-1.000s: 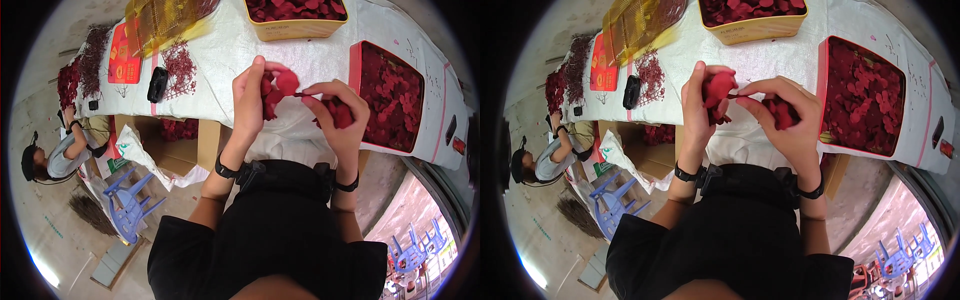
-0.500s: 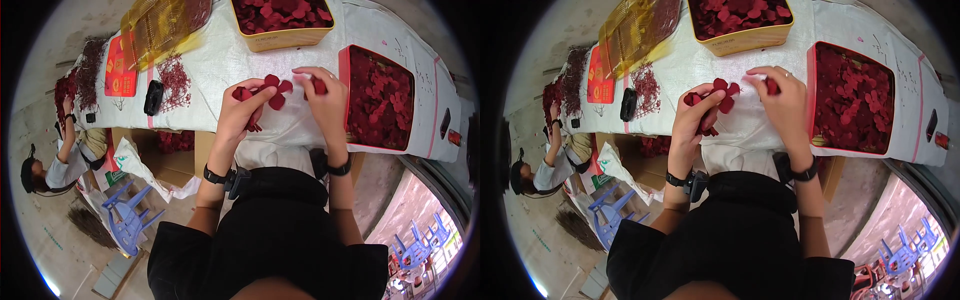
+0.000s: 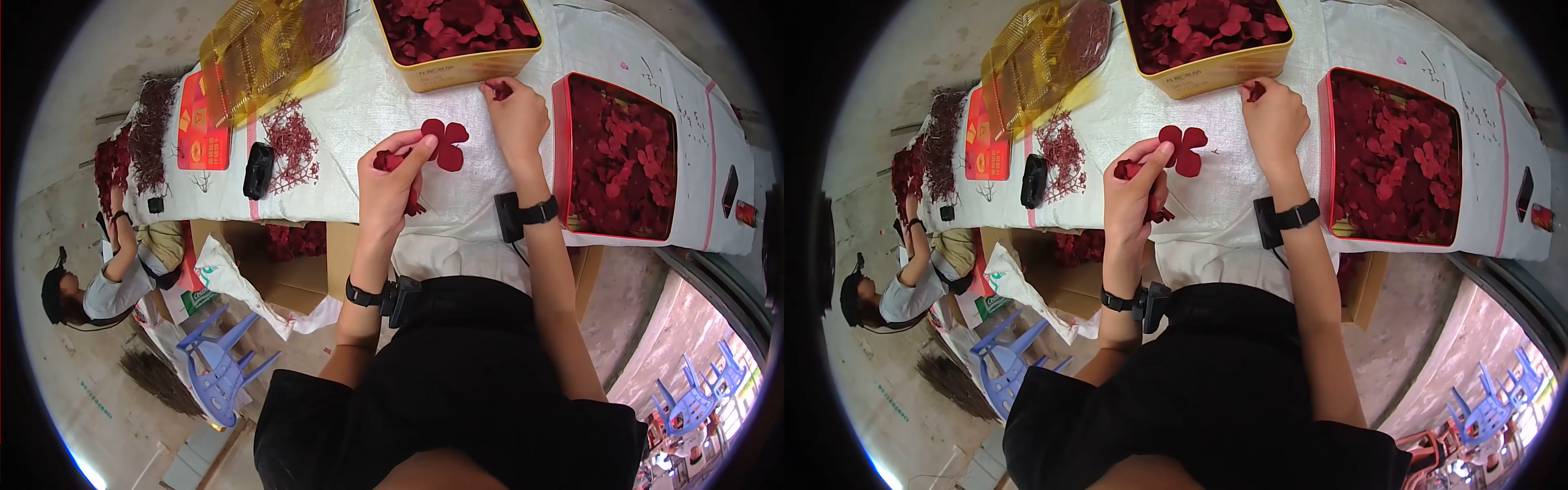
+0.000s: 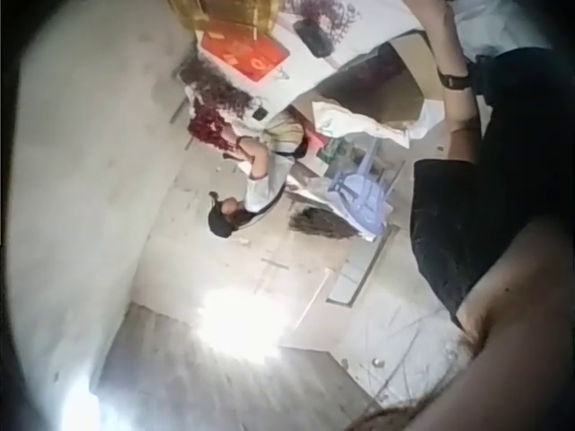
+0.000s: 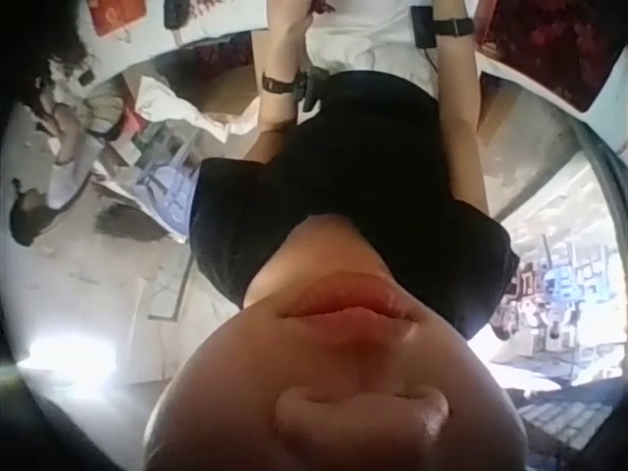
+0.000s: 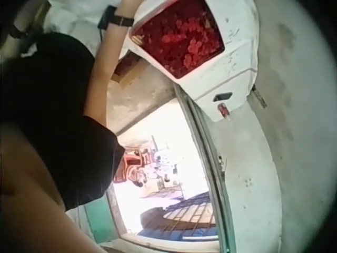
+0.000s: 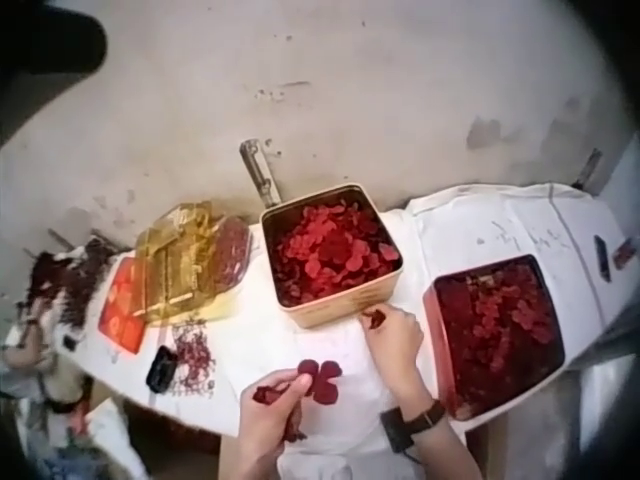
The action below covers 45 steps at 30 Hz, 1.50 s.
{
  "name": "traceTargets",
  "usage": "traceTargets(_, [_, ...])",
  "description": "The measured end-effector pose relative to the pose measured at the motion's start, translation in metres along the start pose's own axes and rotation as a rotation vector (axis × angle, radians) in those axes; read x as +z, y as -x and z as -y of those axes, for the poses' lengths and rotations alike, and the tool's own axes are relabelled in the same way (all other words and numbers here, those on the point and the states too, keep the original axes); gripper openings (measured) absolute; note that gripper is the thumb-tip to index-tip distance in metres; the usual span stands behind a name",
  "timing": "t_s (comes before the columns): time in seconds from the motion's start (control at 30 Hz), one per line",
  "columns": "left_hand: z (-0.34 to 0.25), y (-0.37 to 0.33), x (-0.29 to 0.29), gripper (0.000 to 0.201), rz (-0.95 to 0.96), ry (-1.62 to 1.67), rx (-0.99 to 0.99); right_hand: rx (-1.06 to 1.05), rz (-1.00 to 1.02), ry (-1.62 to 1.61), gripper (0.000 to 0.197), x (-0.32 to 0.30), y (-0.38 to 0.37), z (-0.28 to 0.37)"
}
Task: Sorting and placing small red artificial petals into a plastic bag.
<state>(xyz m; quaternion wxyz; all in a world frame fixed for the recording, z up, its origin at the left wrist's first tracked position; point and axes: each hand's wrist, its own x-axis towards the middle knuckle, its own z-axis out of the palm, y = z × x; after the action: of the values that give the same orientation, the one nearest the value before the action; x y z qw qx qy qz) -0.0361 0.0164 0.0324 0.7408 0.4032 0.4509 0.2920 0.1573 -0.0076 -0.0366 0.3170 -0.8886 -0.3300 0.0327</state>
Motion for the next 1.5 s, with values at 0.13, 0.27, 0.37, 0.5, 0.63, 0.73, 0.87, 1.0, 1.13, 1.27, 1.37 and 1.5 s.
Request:
traceTargets(0.13, [0.003, -0.003, 0.0, 0.021, 0.043, 0.013, 0.018, 0.247, 0.282, -0.687, 0.017, -0.038, 0.017, 0.021])
traceTargets(0.27, [0.006, -0.002, 0.014, 0.02, 0.044, 0.032, 0.084, 0.299, 0.508, -1.196, 0.016, -0.083, 0.04, 0.028])
traceTargets(0.37, [0.002, 0.001, 0.02, 0.018, 0.102, -0.035, 0.114, 0.22, 0.557, -1.218, 0.015, -0.099, 0.055, 0.032])
traceTargets(0.5, [-0.007, 0.011, 0.028, 0.018, 0.28, 0.105, -0.016, 0.118, 0.586, -1.244, 0.012, -0.104, 0.062, 0.027])
traceTargets(0.63, [-0.008, 0.016, 0.029, 0.019, 0.399, 0.314, -0.148, 0.108, 0.611, -1.283, 0.01, -0.105, 0.068, 0.026])
traceTargets(0.73, [-0.01, 0.021, 0.031, 0.019, 0.401, 0.364, -0.157, 0.151, 0.625, -1.298, 0.009, -0.107, 0.07, 0.024])
traceTargets(0.87, [-0.012, 0.029, 0.034, 0.019, 0.358, 0.327, -0.11, 0.228, 0.644, -1.318, 0.009, -0.111, 0.072, 0.018])
traceTargets(1.0, [-0.01, 0.034, 0.036, 0.019, 0.355, 0.305, -0.09, 0.256, 0.675, -1.349, 0.01, -0.114, 0.074, 0.017])
traceTargets(1.13, [-0.006, 0.035, 0.038, 0.018, 0.336, 0.235, -0.022, 0.268, 0.673, -1.32, 0.011, -0.117, 0.075, 0.017])
traceTargets(1.27, [-0.01, 0.035, 0.038, 0.015, 0.291, 0.053, 0.082, 0.265, 0.688, -1.281, 0.013, -0.118, 0.072, 0.019])
traceTargets(1.37, [-0.017, 0.032, 0.038, 0.013, 0.283, -0.024, 0.101, 0.258, 0.679, -1.269, 0.015, -0.117, 0.068, 0.025])
traceTargets(1.5, [-0.026, 0.025, 0.041, 0.012, 0.28, -0.074, 0.117, 0.281, 0.599, -1.26, 0.019, -0.121, 0.062, 0.039])
